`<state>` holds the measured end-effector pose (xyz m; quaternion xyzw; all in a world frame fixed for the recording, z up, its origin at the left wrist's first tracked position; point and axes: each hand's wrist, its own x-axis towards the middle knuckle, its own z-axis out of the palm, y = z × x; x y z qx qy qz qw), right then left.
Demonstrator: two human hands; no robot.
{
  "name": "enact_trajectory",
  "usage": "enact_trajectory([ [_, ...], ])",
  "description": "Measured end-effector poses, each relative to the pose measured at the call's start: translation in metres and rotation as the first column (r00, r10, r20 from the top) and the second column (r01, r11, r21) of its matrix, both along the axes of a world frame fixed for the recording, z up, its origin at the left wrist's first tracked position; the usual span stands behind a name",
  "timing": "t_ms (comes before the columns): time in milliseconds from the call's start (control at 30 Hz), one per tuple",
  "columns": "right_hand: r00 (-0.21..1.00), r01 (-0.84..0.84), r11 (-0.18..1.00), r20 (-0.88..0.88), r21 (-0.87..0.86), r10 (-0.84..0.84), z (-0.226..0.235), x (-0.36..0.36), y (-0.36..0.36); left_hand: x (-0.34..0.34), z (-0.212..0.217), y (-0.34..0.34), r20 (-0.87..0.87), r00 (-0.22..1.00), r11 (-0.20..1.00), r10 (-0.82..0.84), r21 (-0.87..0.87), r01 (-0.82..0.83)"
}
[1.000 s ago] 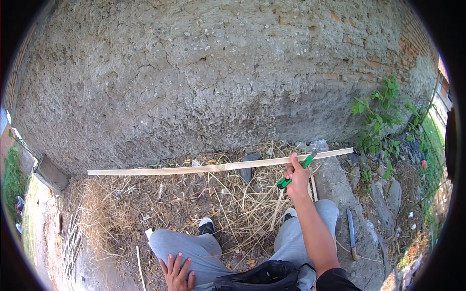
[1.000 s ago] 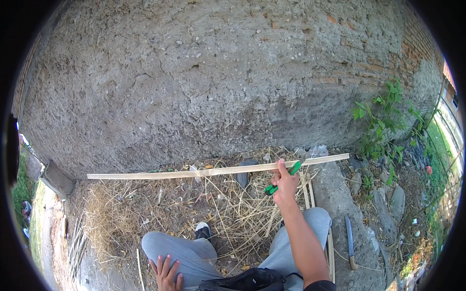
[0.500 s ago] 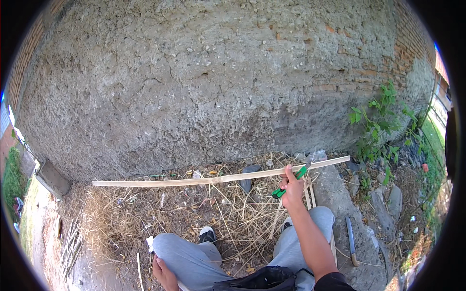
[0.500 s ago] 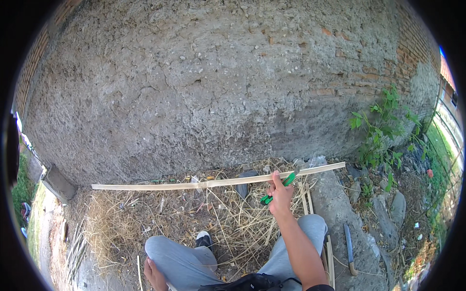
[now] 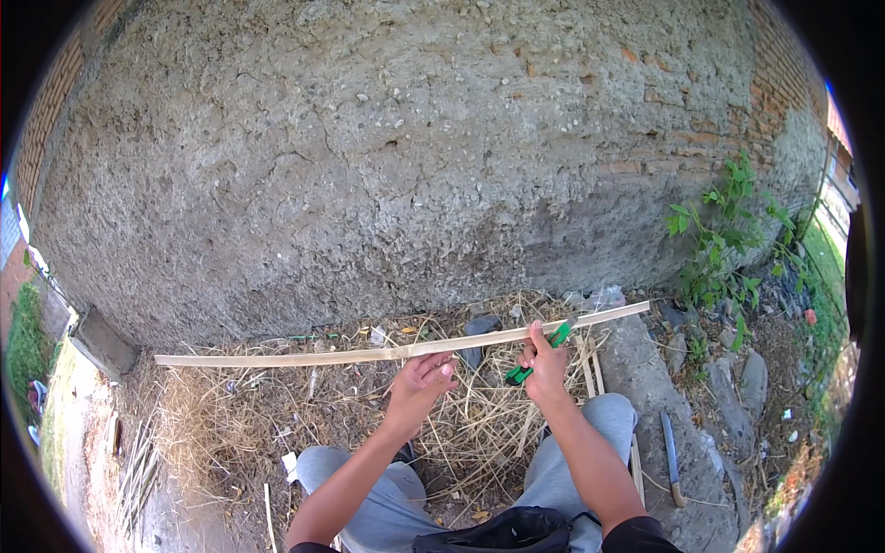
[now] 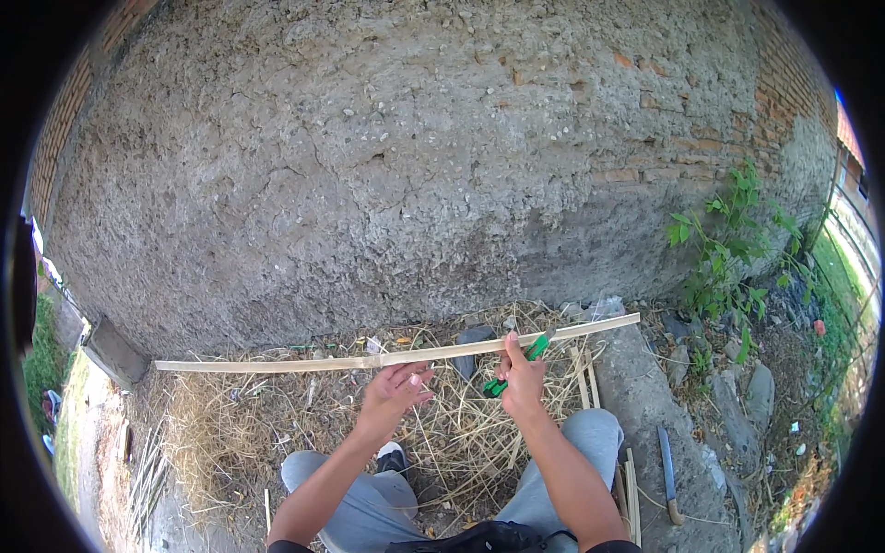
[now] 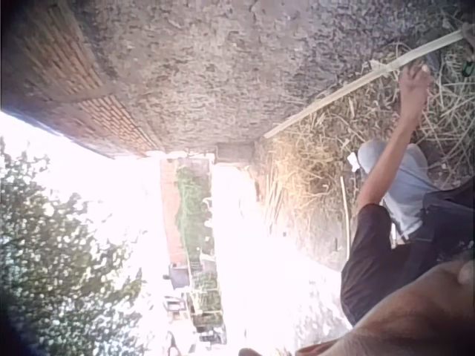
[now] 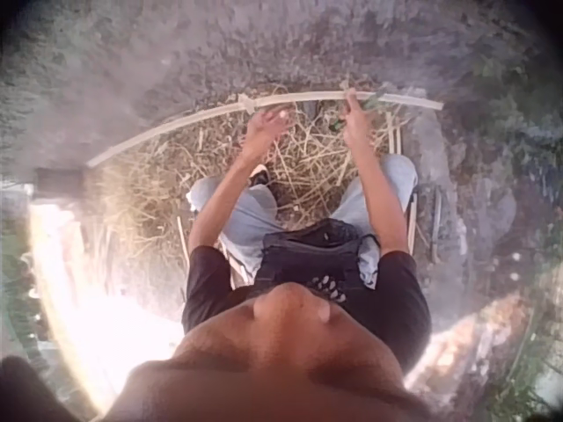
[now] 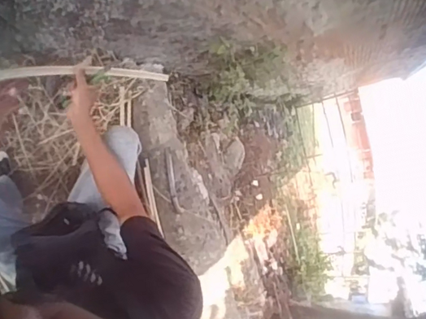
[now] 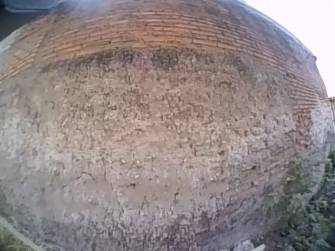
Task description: The person strips bark from a long bamboo slat using a small blade and then begins shaving the slat with a large knife while seated outdoors.
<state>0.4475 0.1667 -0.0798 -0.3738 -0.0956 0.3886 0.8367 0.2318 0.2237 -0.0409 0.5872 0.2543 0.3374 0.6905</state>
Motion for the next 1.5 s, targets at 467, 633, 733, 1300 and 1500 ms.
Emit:
enact_trajectory([
  [467, 0.956, -0.156, 0.95, 0.2, -0.271, 0.215, -0.002, -0.029, 0.008, 0.002, -0.035, 0.026, 0.259, 0.862, 0.896, 0.436, -0.21, -0.391],
  [633, 0.384, 0.178, 0.94, 0.9, -0.292, 0.207, -0.003, -0.041, -0.007, -0.015, -0.022, 0.049, 0.224, 0.828, 0.857, 0.514, -0.08, -0.51],
  [733, 0.116, 0.225, 0.97, 0.986, 0.092, -0.12, -0.022, -0.037, 0.002, -0.025, -0.011, 0.051, 0.122, 0.847, 0.836, 0.518, 0.139, -0.531],
  [1300, -0.058, -0.109, 0.905, 0.912, -0.411, 0.407, -0.031, -0.08, 0.002, -0.028, -0.016, 0.039, -0.287, 0.913, 0.886, 0.291, 0.441, -0.144],
  [1500, 0.14, -0.102, 0.903, 0.893, -0.417, 0.428, -0.025, -0.072, 0.0, -0.016, -0.002, 0.025, -0.09, 0.981, 0.956, 0.172, 0.255, -0.145],
])
